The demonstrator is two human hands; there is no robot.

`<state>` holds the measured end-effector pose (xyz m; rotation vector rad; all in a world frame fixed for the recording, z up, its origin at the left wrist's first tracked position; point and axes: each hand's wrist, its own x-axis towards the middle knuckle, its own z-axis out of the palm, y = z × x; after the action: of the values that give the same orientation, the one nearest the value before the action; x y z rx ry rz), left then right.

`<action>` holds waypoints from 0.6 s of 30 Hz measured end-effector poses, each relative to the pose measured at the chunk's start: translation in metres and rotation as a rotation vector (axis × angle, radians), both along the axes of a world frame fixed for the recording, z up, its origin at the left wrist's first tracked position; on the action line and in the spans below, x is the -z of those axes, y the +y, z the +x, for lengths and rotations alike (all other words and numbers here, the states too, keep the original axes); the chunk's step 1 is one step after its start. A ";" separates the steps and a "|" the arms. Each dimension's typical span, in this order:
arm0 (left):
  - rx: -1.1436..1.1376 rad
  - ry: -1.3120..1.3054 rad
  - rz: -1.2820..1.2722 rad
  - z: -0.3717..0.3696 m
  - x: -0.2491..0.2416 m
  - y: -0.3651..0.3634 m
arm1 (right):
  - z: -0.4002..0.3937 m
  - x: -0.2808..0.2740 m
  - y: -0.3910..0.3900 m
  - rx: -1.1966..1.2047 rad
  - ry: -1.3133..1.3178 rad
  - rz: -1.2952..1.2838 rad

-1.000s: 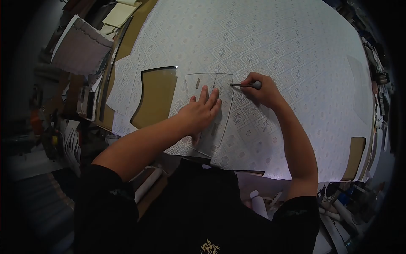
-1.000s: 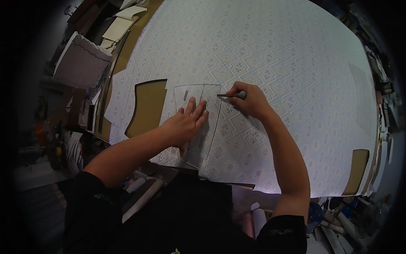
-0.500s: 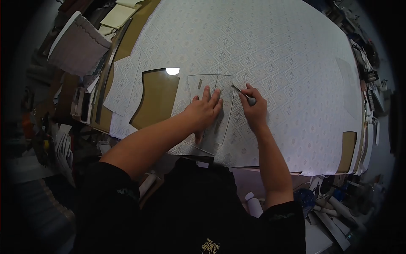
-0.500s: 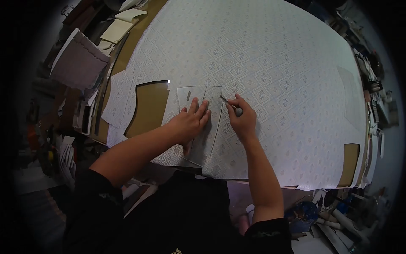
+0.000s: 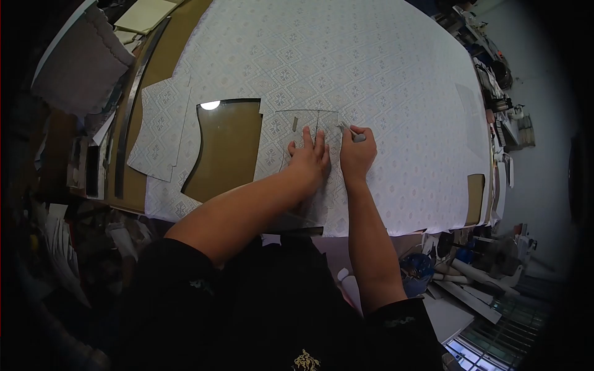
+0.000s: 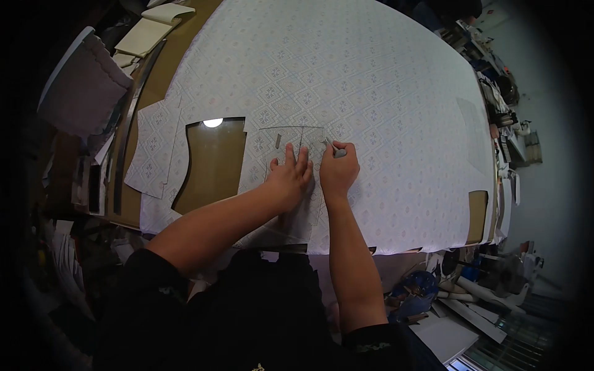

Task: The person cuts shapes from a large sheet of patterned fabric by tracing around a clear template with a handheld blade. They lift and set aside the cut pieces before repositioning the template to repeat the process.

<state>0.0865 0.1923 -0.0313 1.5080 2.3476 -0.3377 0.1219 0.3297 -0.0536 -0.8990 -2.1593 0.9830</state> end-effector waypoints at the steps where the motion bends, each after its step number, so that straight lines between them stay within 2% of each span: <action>1: 0.045 0.043 -0.076 -0.001 -0.002 0.002 | -0.004 -0.002 0.000 0.006 -0.016 0.007; 4: -0.006 0.015 -0.031 0.000 0.017 0.008 | -0.015 -0.003 0.004 -0.013 -0.040 0.050; 5: -0.005 0.008 -0.023 0.000 0.001 0.005 | -0.017 -0.002 0.007 -0.042 -0.036 0.072; 7: 0.097 -0.018 -0.179 -0.007 -0.027 0.001 | -0.023 0.001 0.009 -0.050 -0.009 0.059; 11: 0.023 -0.085 -0.127 -0.009 -0.021 0.002 | -0.023 0.007 0.014 -0.059 0.003 -0.048; 18: -0.013 -0.135 -0.099 -0.006 -0.031 -0.001 | -0.018 0.010 0.027 -0.152 0.033 0.026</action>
<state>0.0803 0.1914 -0.0006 1.4228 2.2026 -0.3332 0.1038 0.3571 -0.0637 -0.7091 -2.2329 1.0322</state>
